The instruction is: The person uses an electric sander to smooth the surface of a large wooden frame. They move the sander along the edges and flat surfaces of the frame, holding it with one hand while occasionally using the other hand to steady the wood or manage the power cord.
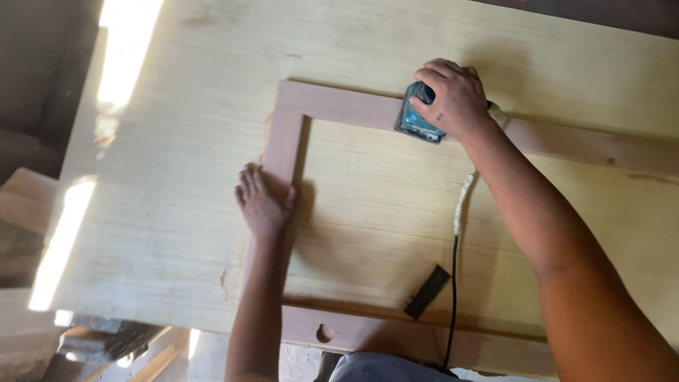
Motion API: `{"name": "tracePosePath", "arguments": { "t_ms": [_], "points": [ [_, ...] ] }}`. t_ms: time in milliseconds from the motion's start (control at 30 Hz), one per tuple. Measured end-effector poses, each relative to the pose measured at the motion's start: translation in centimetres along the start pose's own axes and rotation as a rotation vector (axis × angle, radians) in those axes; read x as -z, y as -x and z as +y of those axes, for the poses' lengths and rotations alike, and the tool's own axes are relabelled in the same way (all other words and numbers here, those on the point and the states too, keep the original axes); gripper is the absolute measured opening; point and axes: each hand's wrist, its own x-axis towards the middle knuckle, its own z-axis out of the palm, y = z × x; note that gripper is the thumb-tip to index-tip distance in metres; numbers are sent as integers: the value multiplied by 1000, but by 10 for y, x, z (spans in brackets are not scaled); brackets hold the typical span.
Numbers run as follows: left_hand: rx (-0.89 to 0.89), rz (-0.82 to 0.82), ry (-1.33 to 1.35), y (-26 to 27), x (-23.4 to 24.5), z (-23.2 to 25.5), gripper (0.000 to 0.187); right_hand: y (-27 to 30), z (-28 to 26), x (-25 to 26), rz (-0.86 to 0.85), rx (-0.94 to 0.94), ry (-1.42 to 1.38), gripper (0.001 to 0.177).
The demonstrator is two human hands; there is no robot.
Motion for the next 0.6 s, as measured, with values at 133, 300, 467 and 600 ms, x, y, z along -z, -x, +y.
{"name": "tracePosePath", "arguments": {
  "t_ms": [133,300,467,600],
  "points": [
    [1,-16,25,-1,15,10,96,62,63,32,-72,-81,76,27],
    [-26,40,17,1,21,15,93,134,144,67,-111,-149,164,28],
    [-24,16,1,1,25,22,93,206,218,102,-52,-125,242,29],
    [12,5,-6,0,30,30,92,258,274,131,65,-73,294,27]
  ]
}}
